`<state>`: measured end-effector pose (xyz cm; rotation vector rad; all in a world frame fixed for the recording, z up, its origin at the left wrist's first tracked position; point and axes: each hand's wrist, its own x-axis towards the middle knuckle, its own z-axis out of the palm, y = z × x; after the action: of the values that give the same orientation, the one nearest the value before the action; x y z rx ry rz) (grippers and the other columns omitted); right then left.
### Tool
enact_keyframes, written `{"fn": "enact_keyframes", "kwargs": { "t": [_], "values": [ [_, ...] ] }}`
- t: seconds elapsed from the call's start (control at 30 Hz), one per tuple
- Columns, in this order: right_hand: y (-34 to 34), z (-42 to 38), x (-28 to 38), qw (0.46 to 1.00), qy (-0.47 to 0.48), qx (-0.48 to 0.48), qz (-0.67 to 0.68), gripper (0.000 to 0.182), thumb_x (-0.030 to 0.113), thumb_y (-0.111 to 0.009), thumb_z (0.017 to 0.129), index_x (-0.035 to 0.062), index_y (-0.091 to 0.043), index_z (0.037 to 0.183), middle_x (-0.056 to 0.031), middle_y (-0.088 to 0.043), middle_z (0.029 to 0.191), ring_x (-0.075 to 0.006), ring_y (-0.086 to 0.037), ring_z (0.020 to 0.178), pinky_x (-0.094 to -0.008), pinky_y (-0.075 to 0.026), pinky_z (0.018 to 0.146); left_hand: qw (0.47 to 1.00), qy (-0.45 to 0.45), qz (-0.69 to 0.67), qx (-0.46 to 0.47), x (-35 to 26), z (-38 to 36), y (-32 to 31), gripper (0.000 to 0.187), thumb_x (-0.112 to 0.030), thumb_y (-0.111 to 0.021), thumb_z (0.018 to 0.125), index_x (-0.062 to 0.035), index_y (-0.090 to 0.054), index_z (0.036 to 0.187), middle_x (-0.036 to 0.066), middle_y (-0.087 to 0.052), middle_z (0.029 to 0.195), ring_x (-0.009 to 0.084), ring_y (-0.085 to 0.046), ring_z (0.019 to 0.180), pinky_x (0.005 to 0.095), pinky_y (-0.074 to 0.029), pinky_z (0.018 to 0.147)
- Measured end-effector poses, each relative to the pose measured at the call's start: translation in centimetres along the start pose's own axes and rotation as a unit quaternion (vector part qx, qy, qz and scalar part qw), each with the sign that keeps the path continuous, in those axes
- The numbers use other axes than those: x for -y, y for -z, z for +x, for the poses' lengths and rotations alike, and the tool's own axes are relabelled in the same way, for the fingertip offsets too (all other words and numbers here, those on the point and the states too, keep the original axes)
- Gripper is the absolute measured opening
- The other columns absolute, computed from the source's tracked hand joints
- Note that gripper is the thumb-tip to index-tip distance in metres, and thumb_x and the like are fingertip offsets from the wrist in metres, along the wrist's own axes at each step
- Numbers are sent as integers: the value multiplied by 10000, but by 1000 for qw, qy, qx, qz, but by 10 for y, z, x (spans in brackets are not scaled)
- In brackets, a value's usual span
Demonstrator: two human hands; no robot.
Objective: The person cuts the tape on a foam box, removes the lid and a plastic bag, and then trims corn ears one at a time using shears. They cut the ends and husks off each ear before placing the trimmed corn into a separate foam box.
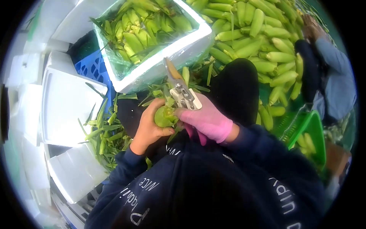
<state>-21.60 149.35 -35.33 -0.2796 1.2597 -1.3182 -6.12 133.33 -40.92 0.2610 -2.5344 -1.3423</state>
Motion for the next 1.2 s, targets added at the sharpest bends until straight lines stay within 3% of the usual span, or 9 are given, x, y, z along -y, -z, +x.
{"fn": "enact_keyframes", "kwargs": {
  "t": [0.1, 0.2, 0.3, 0.43, 0.77, 0.93, 1.0, 1.13, 1.2],
  "values": [
    [-3, 6, -26, 995, 62, -46, 64, 291, 103, -585, 933, 2, -535, 1201, -60, -616, 810, -98, -561, 524, -226, -442, 409, 991, -6, 54, -118, -11, 2, -14, 699, -455, -748, 811, 5, -542, 1294, 235, -540, 1195, 429, -504, 1158, 481, -394, 1019],
    [-16, 8, -38, 988, 114, -101, 39, 337, 60, -602, 917, 4, -534, 1243, -50, -631, 913, -79, -578, 631, -229, -488, 536, 961, 44, 212, -172, -51, 3, -17, 562, -359, -732, 865, 5, -569, 1262, 158, -607, 1047, 321, -590, 901, 417, -479, 815],
    [-22, 8, -44, 976, 166, -117, 76, 365, 39, -625, 910, 12, -538, 1263, -52, -636, 986, -86, -581, 727, -243, -507, 658, 958, 176, 103, -202, -64, 11, -26, 459, -219, -729, 883, 2, -579, 1256, 117, -613, 963, 235, -565, 741, 336, -482, 679],
    [-10, 8, -32, 976, 103, -75, 175, 292, 66, -562, 970, 7, -531, 1254, -78, -605, 928, -147, -598, 734, -264, -518, 609, 964, 64, 65, -249, -58, 17, -24, 417, -52, -676, 900, -5, -575, 1303, 92, -573, 893, 160, -502, 673, 282, -452, 620],
    [20, 11, -27, 854, 52, 61, 514, 292, 63, -494, 999, -42, -485, 1271, -104, -536, 911, -198, -516, 807, -371, -449, 840, 772, 230, -561, -191, -32, 35, 0, 528, -75, -625, 968, -31, -424, 1454, -19, -550, 929, 49, -512, 681, 250, -473, 572],
    [34, 9, -24, 922, 26, 54, 383, 370, 83, -516, 980, -25, -485, 1333, -106, -602, 988, -194, -594, 827, -336, -518, 774, 829, 237, -504, -60, -20, 41, 4, 512, -189, -576, 1002, -43, -435, 1473, -3, -563, 957, 82, -543, 739, 248, -499, 624],
    [51, 7, -25, 975, -11, 72, 212, 421, 79, -537, 965, -24, -470, 1368, -68, -610, 1002, -171, -610, 821, -310, -546, 728, 923, 211, -322, 26, 13, 46, 2, 584, -394, -500, 1032, -47, -426, 1496, 33, -618, 1111, 145, -570, 1049, 305, -460, 952],
    [52, 2, -23, 991, -60, 85, 78, 423, 130, -615, 919, -12, -531, 1308, -67, -627, 959, -146, -624, 798, -282, -542, 637, 812, 276, -514, 7, 0, 68, -33, 514, -276, -553, 1027, -99, -428, 1493, 37, -606, 1228, 166, -556, 1144, 317, -434, 997],
    [60, -2, -25, 991, -66, 95, 69, 410, 138, -634, 917, -14, -541, 1286, -65, -622, 937, -150, -621, 797, -283, -530, 623, 650, 338, -680, -42, 2, 70, -36, 341, -142, -534, 1017, -103, -492, 1353, 7, -577, 989, 107, -569, 794, 274, -493, 725]
  ]
}}
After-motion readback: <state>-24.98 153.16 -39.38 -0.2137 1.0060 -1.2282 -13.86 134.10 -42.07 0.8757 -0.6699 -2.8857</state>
